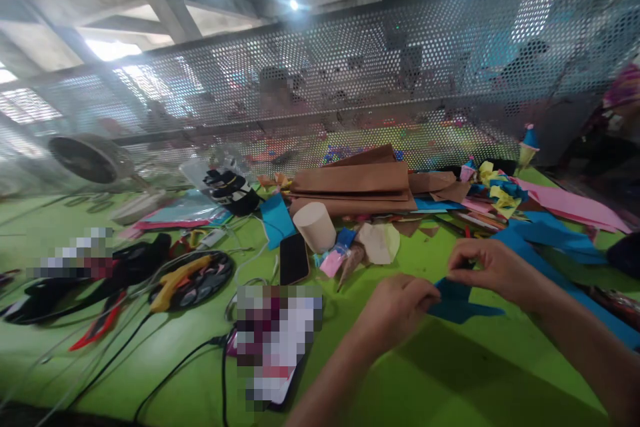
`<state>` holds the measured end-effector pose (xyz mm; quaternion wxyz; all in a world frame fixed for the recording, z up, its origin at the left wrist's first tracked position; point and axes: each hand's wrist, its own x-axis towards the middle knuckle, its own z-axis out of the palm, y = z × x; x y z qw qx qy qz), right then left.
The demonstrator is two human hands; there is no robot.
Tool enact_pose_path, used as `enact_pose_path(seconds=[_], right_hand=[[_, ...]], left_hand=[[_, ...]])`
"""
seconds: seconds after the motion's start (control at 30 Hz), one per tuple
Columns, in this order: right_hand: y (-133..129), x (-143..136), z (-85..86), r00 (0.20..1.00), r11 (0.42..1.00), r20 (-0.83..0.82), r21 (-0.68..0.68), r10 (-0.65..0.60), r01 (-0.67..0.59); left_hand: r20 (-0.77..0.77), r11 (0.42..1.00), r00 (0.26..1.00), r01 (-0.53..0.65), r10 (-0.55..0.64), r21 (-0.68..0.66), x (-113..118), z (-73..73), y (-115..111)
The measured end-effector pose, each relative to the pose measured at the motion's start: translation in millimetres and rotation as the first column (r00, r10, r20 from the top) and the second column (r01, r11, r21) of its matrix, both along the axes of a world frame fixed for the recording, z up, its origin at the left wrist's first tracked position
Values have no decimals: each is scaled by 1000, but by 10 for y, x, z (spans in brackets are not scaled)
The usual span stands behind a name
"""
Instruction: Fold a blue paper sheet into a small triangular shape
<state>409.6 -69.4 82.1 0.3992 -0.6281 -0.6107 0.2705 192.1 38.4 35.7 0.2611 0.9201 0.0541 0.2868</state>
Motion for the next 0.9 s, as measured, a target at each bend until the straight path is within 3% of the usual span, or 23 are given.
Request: enact_pose_path(seconds=[0.2, 0.33, 0.43, 0.53, 0.67, 0.9], right_hand=[[-8, 230, 17, 995, 997, -74, -33, -71, 68], [-65, 423, 33, 968, 975, -114, 3, -222, 224], [-98, 461, 43, 926, 949, -234, 42, -296, 314], [-77, 362, 26, 917, 967, -323, 17, -234, 253], [-8, 162, -4, 955, 992, -271, -59, -120, 108], [63, 107, -112, 884, 984, -433, -52, -174, 168]], left_hand=[[30, 996, 1000, 4, -2, -87, -13, -8, 44], [80, 987, 996, -21, 34, -161, -29, -3, 88], [132, 977, 989, -33, 62, -212, -31, 16, 118], [165, 972, 981, -65, 104, -227, -24, 32, 130], [186, 969, 971, -107, 150, -222, -19, 28, 129], [205, 957, 965, -105, 163, -269, -16, -29, 128]])
